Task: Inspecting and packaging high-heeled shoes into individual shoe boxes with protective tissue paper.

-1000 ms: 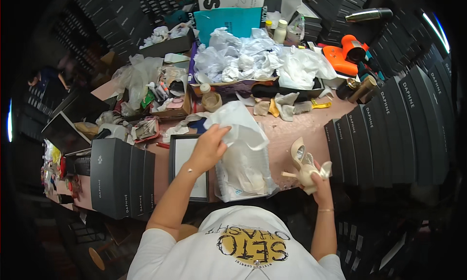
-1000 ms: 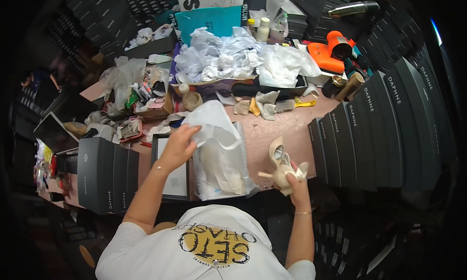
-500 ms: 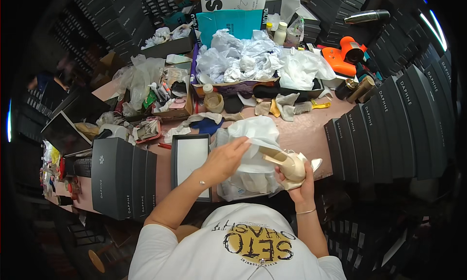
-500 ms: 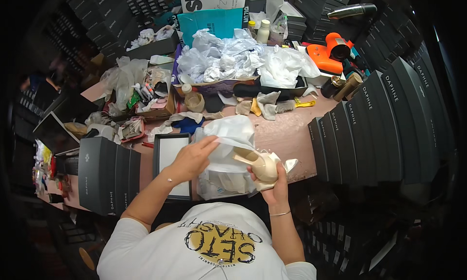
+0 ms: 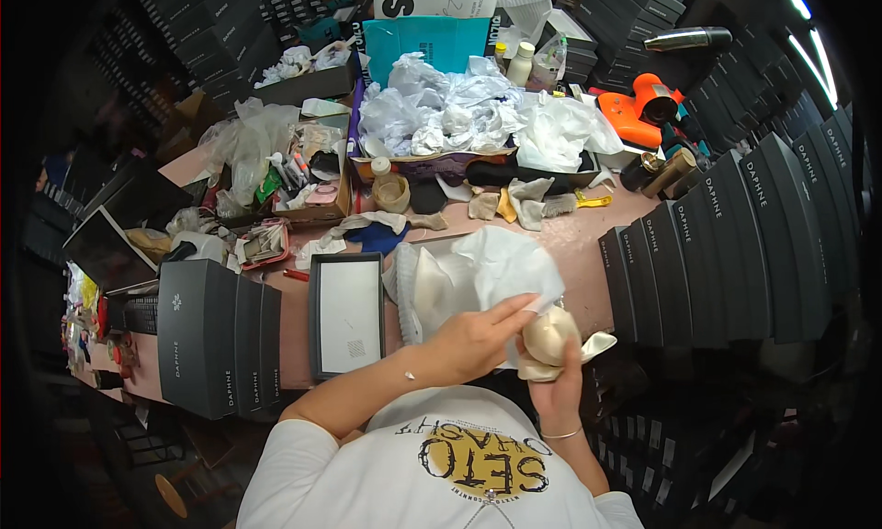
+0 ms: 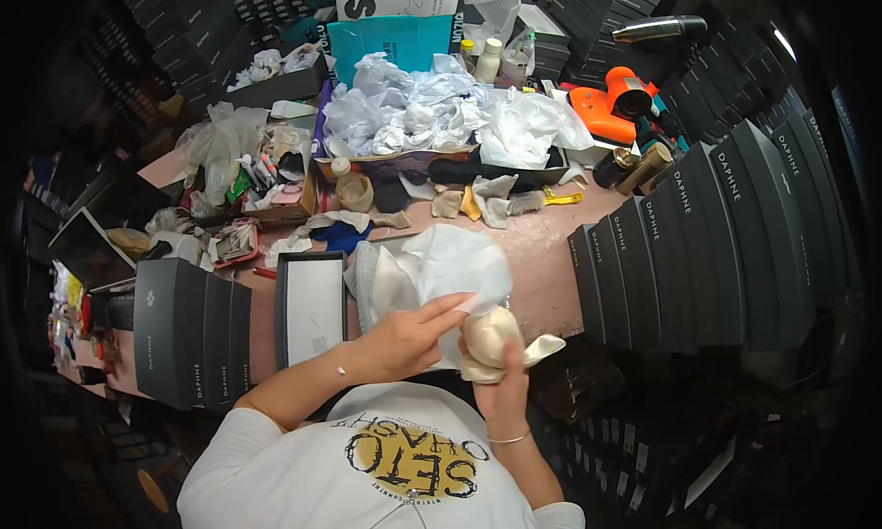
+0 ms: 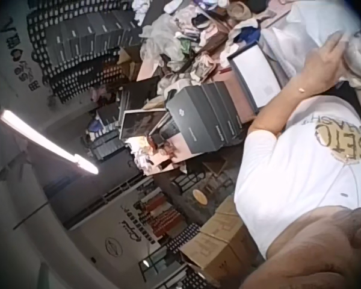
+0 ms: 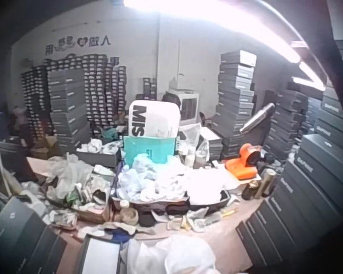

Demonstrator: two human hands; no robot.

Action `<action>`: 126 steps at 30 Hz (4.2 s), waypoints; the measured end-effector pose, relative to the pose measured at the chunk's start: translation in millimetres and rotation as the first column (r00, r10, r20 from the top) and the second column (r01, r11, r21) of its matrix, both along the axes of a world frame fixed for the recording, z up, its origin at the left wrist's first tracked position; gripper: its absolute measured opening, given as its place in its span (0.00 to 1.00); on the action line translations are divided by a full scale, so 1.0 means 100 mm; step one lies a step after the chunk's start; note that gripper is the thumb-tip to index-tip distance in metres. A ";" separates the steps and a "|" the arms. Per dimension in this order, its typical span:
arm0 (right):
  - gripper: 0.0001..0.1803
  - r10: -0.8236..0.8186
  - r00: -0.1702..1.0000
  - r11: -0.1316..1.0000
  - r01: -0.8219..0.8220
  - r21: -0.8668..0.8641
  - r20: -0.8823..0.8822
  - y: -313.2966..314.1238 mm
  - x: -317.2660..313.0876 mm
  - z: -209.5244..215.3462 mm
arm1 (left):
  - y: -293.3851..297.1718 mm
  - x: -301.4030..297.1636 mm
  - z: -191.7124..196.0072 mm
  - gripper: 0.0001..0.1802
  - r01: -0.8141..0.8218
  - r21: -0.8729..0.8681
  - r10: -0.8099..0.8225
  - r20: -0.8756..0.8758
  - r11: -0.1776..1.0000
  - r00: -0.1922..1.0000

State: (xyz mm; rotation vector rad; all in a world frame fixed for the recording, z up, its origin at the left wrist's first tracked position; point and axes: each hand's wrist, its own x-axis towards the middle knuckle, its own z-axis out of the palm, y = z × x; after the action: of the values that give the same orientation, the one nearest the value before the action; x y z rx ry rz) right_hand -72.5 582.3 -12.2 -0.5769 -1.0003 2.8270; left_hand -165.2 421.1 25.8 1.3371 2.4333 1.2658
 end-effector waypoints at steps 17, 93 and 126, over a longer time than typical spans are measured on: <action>0.21 0.125 0.991 0.991 -0.122 0.059 -0.047 0.36 -0.13 -0.51 | 0.43 0.39 -0.28 0.33 0.196 0.020 -0.190 -0.160 0.980 0.969; 0.05 0.624 0.772 0.234 -0.036 0.972 -0.122 0.62 -1.07 0.55 | 0.16 -0.32 -1.52 0.35 -0.522 0.219 -0.461 0.796 0.824 -0.394; 0.15 0.397 0.738 0.708 -0.624 0.330 0.545 0.21 -0.58 -2.54 | 0.20 0.19 -2.54 0.44 -0.669 -0.109 0.623 0.498 0.735 0.603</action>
State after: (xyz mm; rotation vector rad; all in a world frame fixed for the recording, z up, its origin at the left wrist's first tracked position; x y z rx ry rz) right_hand -130.9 603.4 -266.3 -1.0212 -2.2302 2.6958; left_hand -146.4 441.5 -228.3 -0.0065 2.5148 1.6051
